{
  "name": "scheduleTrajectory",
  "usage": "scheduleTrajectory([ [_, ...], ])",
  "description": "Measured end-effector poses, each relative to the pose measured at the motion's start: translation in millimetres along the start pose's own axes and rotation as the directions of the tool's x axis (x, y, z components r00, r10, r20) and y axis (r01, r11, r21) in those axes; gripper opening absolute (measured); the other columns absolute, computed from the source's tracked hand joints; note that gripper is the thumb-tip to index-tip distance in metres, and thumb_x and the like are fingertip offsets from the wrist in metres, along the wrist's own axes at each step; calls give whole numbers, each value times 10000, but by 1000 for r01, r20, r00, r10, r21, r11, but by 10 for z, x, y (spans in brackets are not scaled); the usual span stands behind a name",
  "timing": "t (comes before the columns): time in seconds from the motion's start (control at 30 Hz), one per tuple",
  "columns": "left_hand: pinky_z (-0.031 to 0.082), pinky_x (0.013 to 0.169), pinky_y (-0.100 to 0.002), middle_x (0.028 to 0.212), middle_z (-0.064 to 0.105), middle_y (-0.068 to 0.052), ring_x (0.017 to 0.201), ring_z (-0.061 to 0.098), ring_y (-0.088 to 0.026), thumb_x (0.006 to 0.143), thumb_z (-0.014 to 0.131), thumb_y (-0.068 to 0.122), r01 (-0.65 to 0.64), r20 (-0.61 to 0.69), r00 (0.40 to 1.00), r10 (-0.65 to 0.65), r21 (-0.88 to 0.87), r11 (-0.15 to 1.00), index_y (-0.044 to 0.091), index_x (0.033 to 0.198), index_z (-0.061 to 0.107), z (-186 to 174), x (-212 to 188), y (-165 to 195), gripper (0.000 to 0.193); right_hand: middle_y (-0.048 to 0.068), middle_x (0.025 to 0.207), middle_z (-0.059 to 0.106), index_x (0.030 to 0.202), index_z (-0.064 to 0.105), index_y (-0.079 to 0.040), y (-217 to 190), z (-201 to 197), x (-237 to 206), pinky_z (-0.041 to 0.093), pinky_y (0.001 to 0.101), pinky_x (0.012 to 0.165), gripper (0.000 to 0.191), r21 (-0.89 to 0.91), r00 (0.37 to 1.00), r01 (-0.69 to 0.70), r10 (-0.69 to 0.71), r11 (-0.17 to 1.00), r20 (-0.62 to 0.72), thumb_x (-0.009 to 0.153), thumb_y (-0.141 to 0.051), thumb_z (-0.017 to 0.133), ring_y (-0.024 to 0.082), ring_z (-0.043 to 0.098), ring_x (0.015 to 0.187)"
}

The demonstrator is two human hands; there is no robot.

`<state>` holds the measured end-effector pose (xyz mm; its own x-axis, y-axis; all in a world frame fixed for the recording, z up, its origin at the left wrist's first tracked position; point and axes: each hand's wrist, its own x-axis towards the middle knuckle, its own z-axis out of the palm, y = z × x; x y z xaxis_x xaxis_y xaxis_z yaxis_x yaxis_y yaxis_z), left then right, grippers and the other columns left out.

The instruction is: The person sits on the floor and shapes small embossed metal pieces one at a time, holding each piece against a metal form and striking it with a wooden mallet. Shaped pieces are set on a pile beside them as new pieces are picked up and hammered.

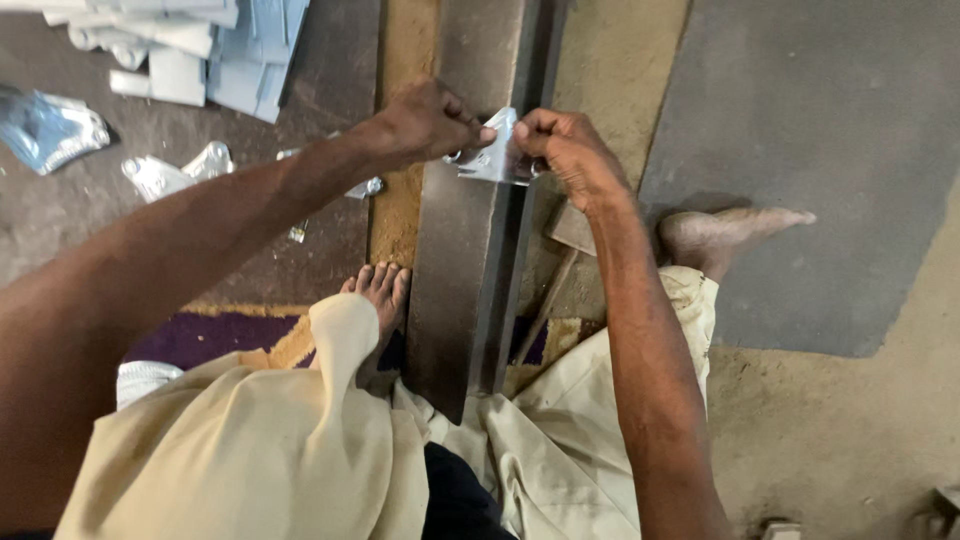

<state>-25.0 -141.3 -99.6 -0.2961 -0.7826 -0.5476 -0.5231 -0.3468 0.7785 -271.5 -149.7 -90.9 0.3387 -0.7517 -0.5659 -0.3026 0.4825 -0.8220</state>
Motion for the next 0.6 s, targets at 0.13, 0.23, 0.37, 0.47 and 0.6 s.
scheduleTrajectory([
  [0.13,565,705,-331,872,782,-60,750,699,-127,858,818,414,22,40,999,-17,-114,993,116,1000,774,-8,10,-16,332,-29,855,700,885,680,-106,-14,84,-19,518,296,683,122,169,996,-47,34,984,83,999,-144,700,98,617,747],
  [0.23,594,761,-313,918,788,-93,810,722,-135,847,835,378,-44,71,995,63,-240,970,78,1041,736,-67,34,82,371,-43,897,722,895,655,-121,-97,104,-30,585,319,745,79,194,996,-24,6,981,91,965,-134,688,98,654,794],
  [0.37,613,761,-350,907,787,-136,788,717,-187,804,858,326,52,78,996,-36,-216,975,12,983,789,-71,55,145,369,-53,876,684,952,705,-126,-125,64,14,595,321,802,84,113,995,-56,46,992,92,1000,-185,669,88,649,841],
  [0.47,602,754,-344,902,779,-127,790,708,-170,825,857,341,48,45,998,-41,-171,984,9,994,790,-29,62,87,378,-46,887,661,948,685,-122,-39,30,74,576,342,823,103,133,992,-41,25,990,121,1018,-195,702,94,632,865],
  [0.6,607,706,-372,880,731,-163,784,705,-207,835,896,341,78,-44,995,-85,-138,987,-52,1026,709,2,61,43,475,-42,888,690,933,708,-137,70,15,99,602,377,845,85,203,986,-59,26,977,163,964,-215,695,100,650,857],
])
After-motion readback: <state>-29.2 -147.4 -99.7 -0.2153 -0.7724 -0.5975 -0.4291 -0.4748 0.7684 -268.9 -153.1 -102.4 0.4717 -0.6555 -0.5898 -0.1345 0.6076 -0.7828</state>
